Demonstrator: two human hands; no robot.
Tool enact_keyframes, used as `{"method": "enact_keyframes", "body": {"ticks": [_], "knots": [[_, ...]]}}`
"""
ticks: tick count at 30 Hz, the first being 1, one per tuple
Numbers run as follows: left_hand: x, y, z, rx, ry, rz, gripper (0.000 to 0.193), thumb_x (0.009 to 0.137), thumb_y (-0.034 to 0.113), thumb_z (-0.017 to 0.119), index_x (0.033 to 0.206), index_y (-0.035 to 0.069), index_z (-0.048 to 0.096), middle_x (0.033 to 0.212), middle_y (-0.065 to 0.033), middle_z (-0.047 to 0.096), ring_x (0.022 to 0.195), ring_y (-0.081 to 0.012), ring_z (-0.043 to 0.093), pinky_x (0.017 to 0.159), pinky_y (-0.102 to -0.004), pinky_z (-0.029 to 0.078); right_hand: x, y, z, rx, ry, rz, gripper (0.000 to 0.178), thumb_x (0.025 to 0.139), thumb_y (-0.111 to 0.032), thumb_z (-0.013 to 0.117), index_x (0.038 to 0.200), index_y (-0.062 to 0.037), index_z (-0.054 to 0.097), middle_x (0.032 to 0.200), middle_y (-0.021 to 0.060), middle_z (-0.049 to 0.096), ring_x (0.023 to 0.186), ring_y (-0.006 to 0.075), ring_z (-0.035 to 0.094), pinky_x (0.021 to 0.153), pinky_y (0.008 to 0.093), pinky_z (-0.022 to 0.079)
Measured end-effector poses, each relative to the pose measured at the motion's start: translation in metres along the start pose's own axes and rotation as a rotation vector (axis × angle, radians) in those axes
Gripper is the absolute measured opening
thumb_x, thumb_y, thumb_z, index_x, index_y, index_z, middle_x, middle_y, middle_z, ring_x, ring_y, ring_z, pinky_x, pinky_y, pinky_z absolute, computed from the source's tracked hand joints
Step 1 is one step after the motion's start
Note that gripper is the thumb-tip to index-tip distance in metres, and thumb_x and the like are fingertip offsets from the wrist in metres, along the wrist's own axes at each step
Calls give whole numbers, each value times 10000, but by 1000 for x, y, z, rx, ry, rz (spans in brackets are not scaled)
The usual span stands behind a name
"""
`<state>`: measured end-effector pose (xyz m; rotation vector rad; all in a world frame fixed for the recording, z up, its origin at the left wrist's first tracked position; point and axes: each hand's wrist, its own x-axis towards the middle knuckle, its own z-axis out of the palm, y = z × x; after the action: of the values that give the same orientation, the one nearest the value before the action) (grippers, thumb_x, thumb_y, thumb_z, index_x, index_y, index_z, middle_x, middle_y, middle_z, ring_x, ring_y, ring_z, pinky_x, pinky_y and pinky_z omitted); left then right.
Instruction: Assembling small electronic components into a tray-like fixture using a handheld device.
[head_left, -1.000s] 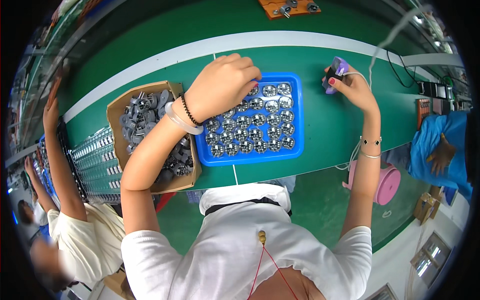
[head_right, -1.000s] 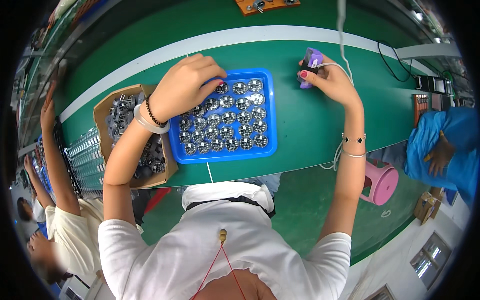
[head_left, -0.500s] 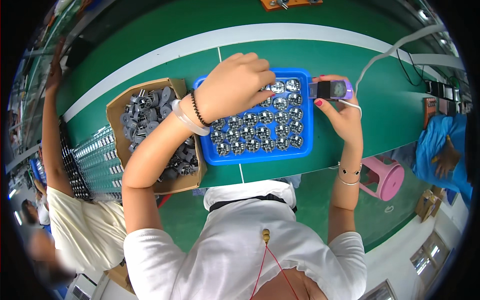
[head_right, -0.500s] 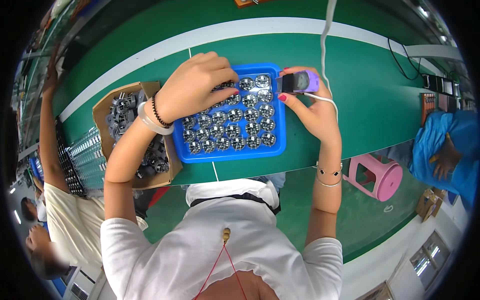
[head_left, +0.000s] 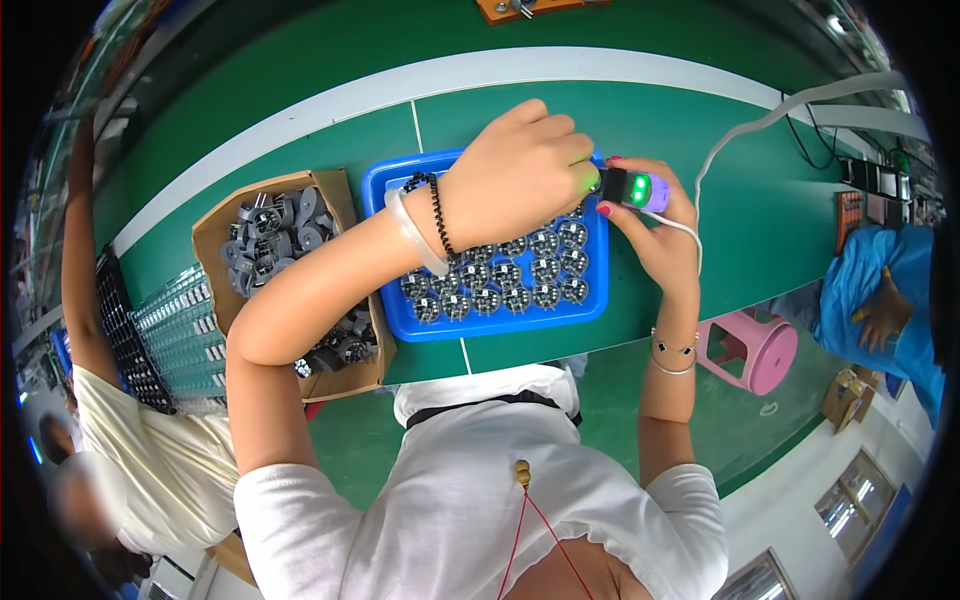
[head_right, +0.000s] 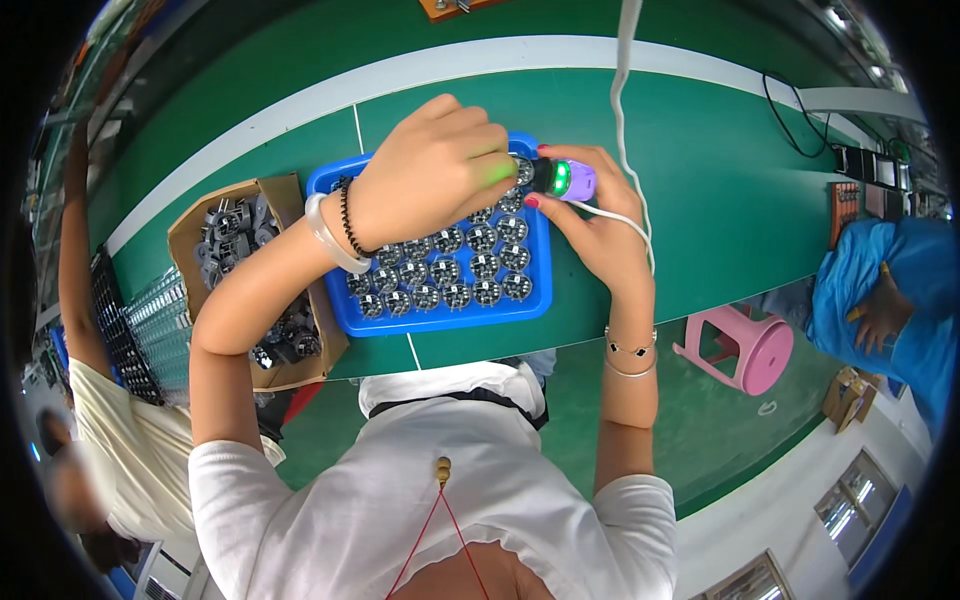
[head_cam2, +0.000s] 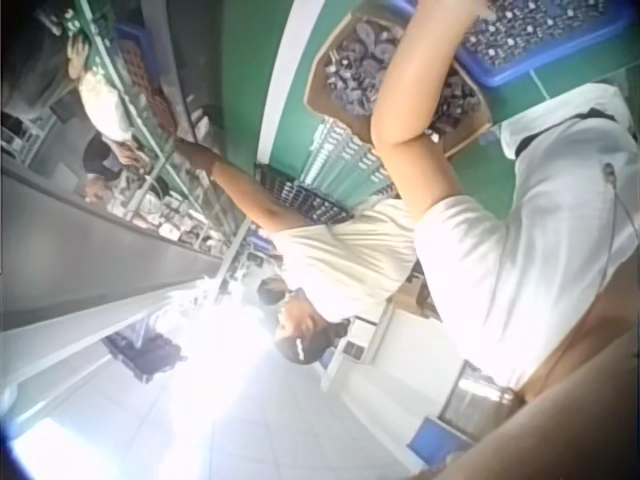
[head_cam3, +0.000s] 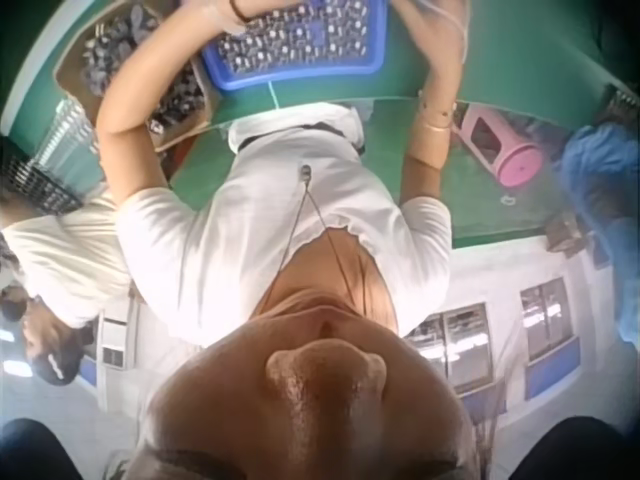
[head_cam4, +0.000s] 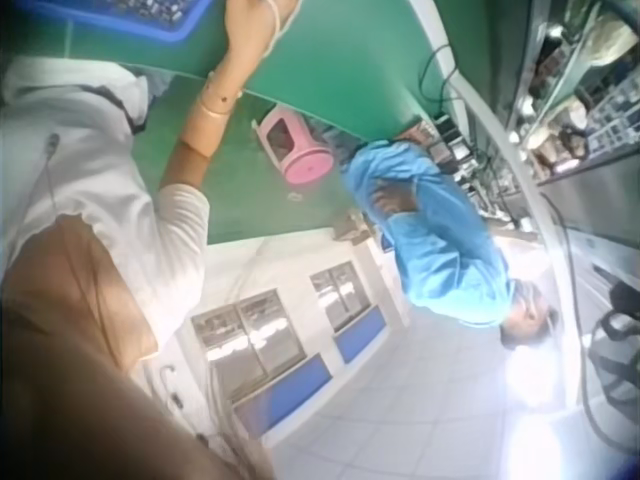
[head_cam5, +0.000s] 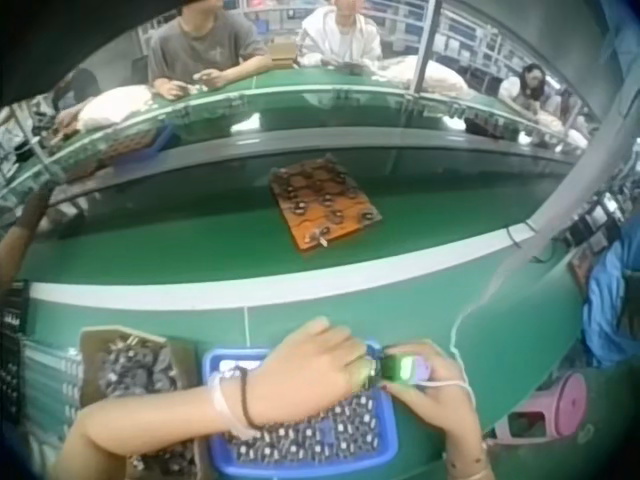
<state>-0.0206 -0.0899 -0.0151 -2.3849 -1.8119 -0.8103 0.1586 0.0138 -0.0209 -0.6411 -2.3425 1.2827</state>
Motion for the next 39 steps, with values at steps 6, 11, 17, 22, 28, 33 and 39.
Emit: {"method": "enact_keyframes", "body": {"ticks": [6, 11, 17, 22, 28, 33, 39], "knots": [[1, 0, 4, -64, 68, 12, 110, 677, 186, 660, 638, 109, 593, 713, -7, 536, 729, -166, 519, 679, -297, 382, -1, 3, 1, 12, 5, -35, 384, 711, -22, 737, 1064, 1, 586, 1056, 104, 605, 964, 182, 588, 825, 286, 472], [1, -1, 6, -52, 41, -31, 65, 673, 156, 645, 645, 106, 614, 704, -8, 547, 742, -170, 529, 688, -300, 386, -9, 17, 6, 162, 92, 60, 402, 753, -18, 714, 1118, 15, 548, 1075, 127, 607, 953, 166, 587, 827, 280, 477], [-6, -3, 16, 35, -101, -75, 29, 651, 115, 612, 648, 95, 632, 706, -21, 575, 776, -181, 543, 711, -307, 387, -17, 13, -3, 393, 275, 78, 452, 766, -44, 716, 1163, 20, 510, 1053, 120, 608, 923, 157, 585, 812, 279, 487], [-6, 0, 13, -19, -13, -105, 51, 653, 134, 623, 619, 96, 622, 714, -19, 572, 795, -179, 538, 718, -305, 380, -25, 7, -8, 206, 99, 64, 430, 738, -19, 726, 1122, 7, 535, 1090, 132, 598, 984, 193, 580, 860, 307, 469], [-9, 11, 9, -40, -142, 45, 96, 658, 174, 669, 647, 97, 613, 720, -15, 531, 755, -175, 512, 705, -302, 370, -26, -4, -10, -37, 5, 36, 386, 695, -39, 757, 1045, -14, 597, 1041, 111, 609, 958, 199, 597, 823, 289, 471], [-7, 18, 3, -133, -48, 13, 88, 673, 169, 661, 651, 101, 610, 718, -13, 513, 745, -166, 504, 693, -303, 364, -25, -9, -4, -28, 3, 48, 389, 685, -50, 765, 1038, -15, 605, 1036, 114, 609, 947, 205, 603, 804, 284, 476], [-7, 20, 6, -150, 18, -21, 77, 681, 165, 646, 640, 109, 613, 699, -3, 508, 734, -164, 507, 691, -304, 362, -28, -4, -4, 14, 30, 23, 392, 700, -38, 752, 1057, -7, 593, 1040, 106, 614, 935, 186, 600, 801, 286, 482]]}}
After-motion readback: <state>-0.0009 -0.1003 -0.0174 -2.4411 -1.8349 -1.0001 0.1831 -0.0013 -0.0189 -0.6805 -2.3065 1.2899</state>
